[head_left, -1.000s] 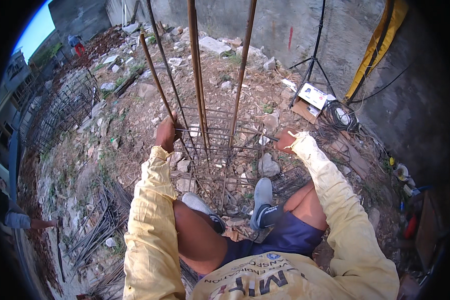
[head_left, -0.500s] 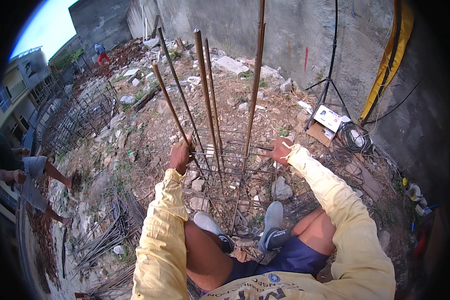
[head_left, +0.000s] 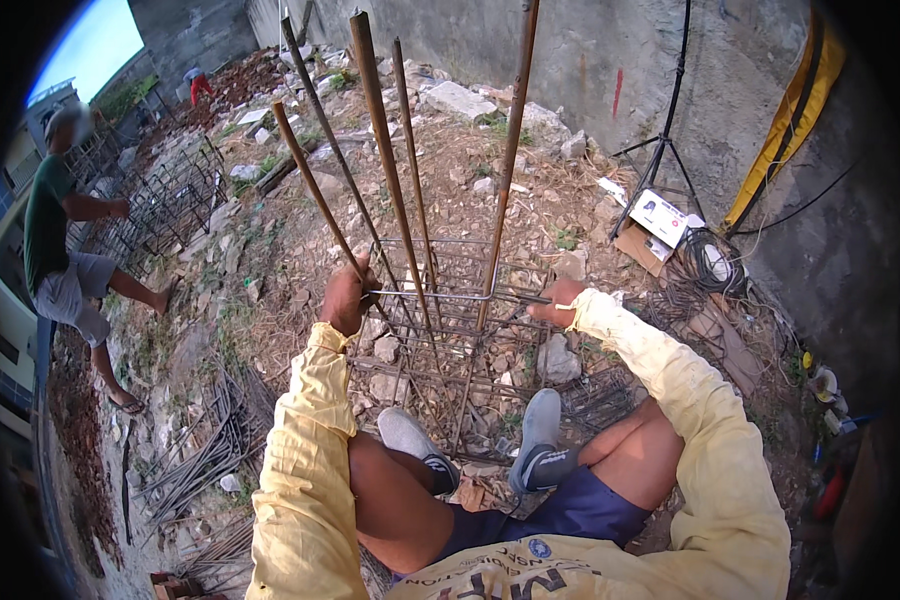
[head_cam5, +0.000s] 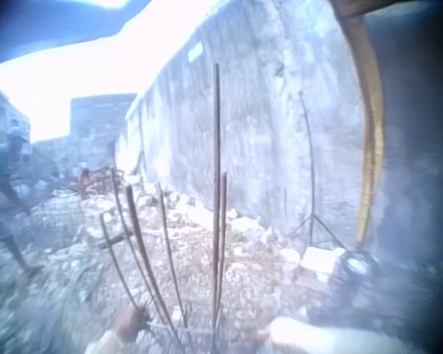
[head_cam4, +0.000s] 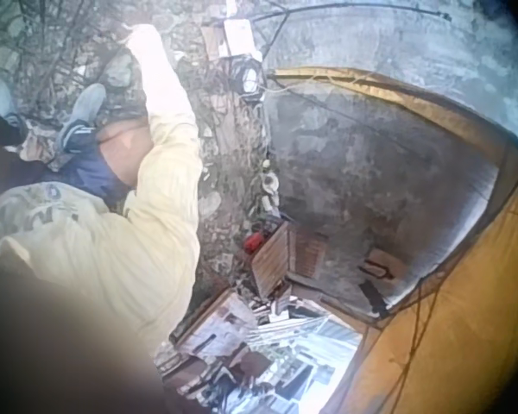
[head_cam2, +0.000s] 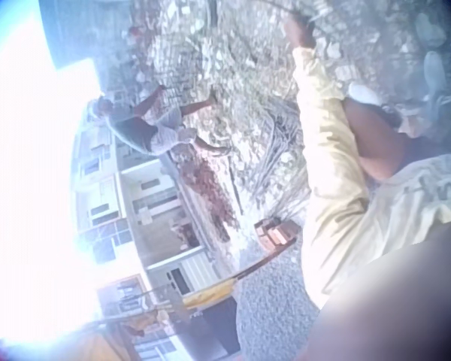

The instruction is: The person sits on the ground at a construction site and assembles a rebar cage by tying vertical bars to horizontal rings with wire. They use pliers to twist and secure the wire at multiple intersections, then place a pre-bent metal ring around the top of the vertical bars.

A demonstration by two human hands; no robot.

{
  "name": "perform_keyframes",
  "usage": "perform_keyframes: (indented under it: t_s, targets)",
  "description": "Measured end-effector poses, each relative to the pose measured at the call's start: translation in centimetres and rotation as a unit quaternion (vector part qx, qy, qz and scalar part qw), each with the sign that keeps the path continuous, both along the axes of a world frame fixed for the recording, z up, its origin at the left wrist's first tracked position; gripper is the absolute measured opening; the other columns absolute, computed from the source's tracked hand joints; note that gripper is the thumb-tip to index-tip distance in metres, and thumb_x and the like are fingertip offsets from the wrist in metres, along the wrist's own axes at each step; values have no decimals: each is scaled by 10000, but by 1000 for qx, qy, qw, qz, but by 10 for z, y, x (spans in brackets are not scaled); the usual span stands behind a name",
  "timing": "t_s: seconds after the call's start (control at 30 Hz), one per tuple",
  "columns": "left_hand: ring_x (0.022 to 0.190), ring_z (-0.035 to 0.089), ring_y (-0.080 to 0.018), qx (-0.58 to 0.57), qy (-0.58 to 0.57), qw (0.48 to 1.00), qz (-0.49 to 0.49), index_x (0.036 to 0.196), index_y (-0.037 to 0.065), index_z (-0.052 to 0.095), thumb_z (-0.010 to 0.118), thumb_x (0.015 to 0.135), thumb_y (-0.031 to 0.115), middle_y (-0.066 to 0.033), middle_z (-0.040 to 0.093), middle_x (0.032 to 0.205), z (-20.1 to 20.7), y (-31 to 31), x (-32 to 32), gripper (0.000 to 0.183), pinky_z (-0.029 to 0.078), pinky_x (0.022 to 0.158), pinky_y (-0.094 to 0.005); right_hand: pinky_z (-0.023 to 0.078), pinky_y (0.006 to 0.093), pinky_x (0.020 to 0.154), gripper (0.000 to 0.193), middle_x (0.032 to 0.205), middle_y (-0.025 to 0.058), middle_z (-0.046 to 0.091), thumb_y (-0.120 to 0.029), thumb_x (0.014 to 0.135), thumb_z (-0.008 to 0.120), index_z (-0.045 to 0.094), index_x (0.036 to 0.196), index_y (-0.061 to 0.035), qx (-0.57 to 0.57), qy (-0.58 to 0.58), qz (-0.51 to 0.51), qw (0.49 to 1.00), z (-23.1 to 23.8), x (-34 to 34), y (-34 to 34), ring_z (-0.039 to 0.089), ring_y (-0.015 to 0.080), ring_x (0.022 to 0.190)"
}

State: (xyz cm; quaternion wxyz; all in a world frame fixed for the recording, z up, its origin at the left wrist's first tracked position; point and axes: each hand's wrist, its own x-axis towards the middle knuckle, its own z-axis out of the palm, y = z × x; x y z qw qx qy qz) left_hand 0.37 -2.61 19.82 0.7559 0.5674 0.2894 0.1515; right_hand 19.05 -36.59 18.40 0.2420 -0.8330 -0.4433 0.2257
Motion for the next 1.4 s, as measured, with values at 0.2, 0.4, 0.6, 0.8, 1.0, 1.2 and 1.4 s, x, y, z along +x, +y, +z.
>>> perform_keyframes:
  t_s: [0.2,0.4,0.6,0.8,1.0,1.2,1.4]
  targets:
    - [587,474,-117,-39,-26,999,3,778,147,487,572,971,303,25,462,643,2,9,-10,262,380,537,-269,498,419,727,490,753,166,680,-522,855,606,737,944,-58,24,-31,-16,999,38,-8,26,671,307,779]
    - [579,476,-98,-38,-27,999,-5,790,156,480,567,968,334,40,471,659,-2,1,-1,266,359,508,-250,463,402,608,515,631,129,637,-511,822,676,736,969,-21,-58,-150,1,987,-22,12,15,621,247,613]
    - [587,462,-112,28,9,999,18,781,104,527,573,950,406,-5,492,684,6,-1,-14,349,372,540,-263,461,418,641,456,635,160,609,-467,852,652,714,876,-16,83,-14,-53,995,38,-30,30,625,263,648]
    - [565,433,-76,49,9,998,-23,795,95,573,588,939,379,18,514,695,12,2,-18,318,342,524,-229,429,469,638,590,670,221,590,-546,843,633,607,746,35,40,20,-166,985,-38,-86,-21,578,383,648]
    - [539,422,-72,79,39,996,-29,817,78,599,574,937,312,28,504,678,21,5,-20,265,328,495,-233,438,483,688,609,751,224,580,-613,956,383,535,934,-24,163,134,-234,949,-101,-238,-54,590,441,763]
    - [615,486,-58,23,1,999,28,881,127,599,581,958,337,58,534,733,26,15,-37,224,375,536,-223,325,247,415,274,664,-27,465,-362,943,622,487,946,-123,214,582,-236,748,-77,-268,78,432,84,492]
    - [739,547,-80,32,-1,998,46,989,128,609,585,953,371,58,548,830,25,30,-68,247,445,658,-254,333,242,396,193,648,-35,509,-229,904,674,514,838,-144,422,724,-219,500,-53,-237,166,440,79,456]
